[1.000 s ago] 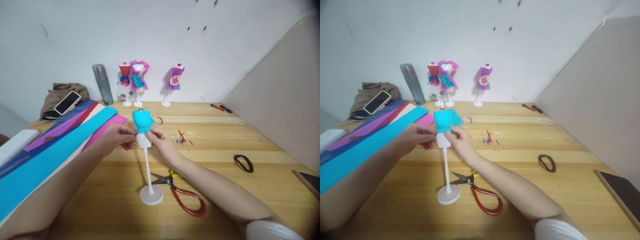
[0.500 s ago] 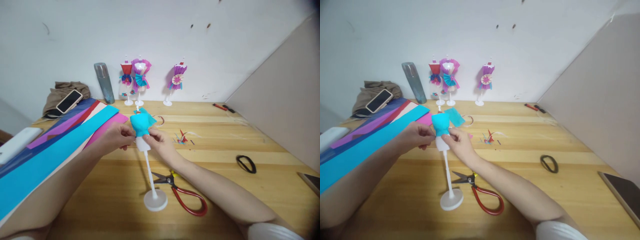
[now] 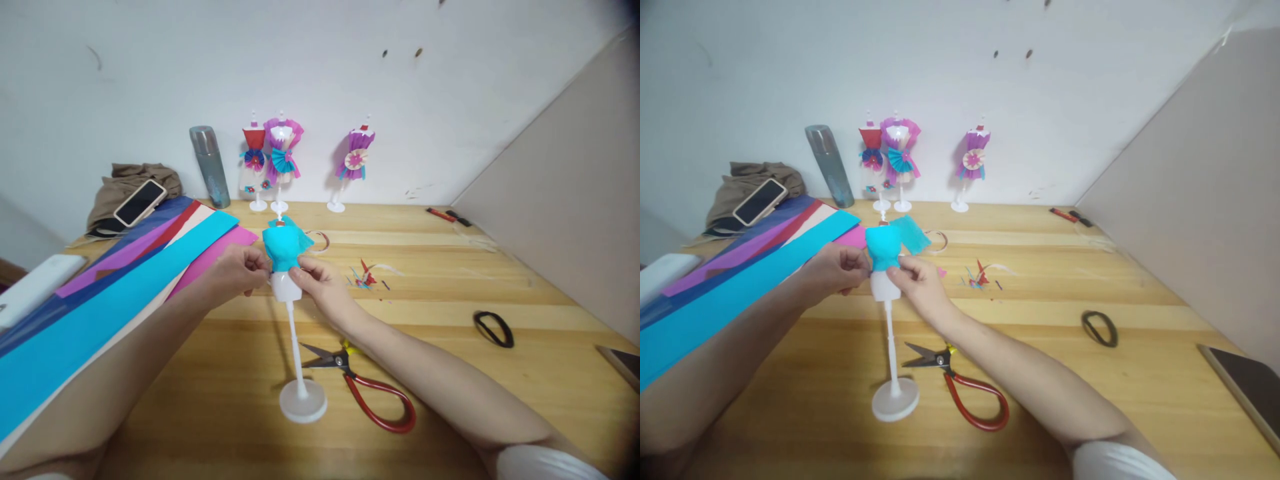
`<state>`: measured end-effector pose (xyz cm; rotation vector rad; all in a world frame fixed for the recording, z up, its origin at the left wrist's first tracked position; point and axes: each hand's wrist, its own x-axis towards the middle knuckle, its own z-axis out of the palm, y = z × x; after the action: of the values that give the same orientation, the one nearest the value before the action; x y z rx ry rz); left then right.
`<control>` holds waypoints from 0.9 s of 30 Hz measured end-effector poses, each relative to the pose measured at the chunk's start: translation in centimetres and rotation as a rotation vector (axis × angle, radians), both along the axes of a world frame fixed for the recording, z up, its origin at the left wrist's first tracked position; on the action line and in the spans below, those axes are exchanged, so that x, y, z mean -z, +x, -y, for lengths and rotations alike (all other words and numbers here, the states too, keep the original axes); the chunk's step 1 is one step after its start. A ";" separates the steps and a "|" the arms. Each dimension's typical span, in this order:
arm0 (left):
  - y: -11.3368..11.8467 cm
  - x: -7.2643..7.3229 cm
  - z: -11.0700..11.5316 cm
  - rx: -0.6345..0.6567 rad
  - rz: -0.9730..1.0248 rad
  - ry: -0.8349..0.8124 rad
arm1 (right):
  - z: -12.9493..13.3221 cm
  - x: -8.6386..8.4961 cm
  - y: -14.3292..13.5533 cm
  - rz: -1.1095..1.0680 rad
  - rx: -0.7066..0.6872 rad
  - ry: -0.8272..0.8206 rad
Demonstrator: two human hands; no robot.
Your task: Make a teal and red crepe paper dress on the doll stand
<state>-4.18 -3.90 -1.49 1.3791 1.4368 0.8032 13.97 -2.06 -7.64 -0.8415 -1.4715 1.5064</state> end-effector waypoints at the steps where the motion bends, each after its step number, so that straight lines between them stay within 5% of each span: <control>1: 0.0 0.0 0.0 0.000 0.004 -0.009 | 0.0 0.1 0.0 -0.022 -0.007 -0.029; 14: 0.0 -0.3 -0.2 -0.013 0.020 -0.079 | 0.5 0.0 -0.6 -0.296 -0.085 -0.272; 27: -0.4 0.6 -0.5 0.084 0.106 -0.082 | 0.5 0.5 -0.8 -0.277 -0.023 -0.219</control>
<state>-4.60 -3.38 -2.11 1.3066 1.3080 0.7439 13.19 -2.60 -8.17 -0.7098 -1.1323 1.7468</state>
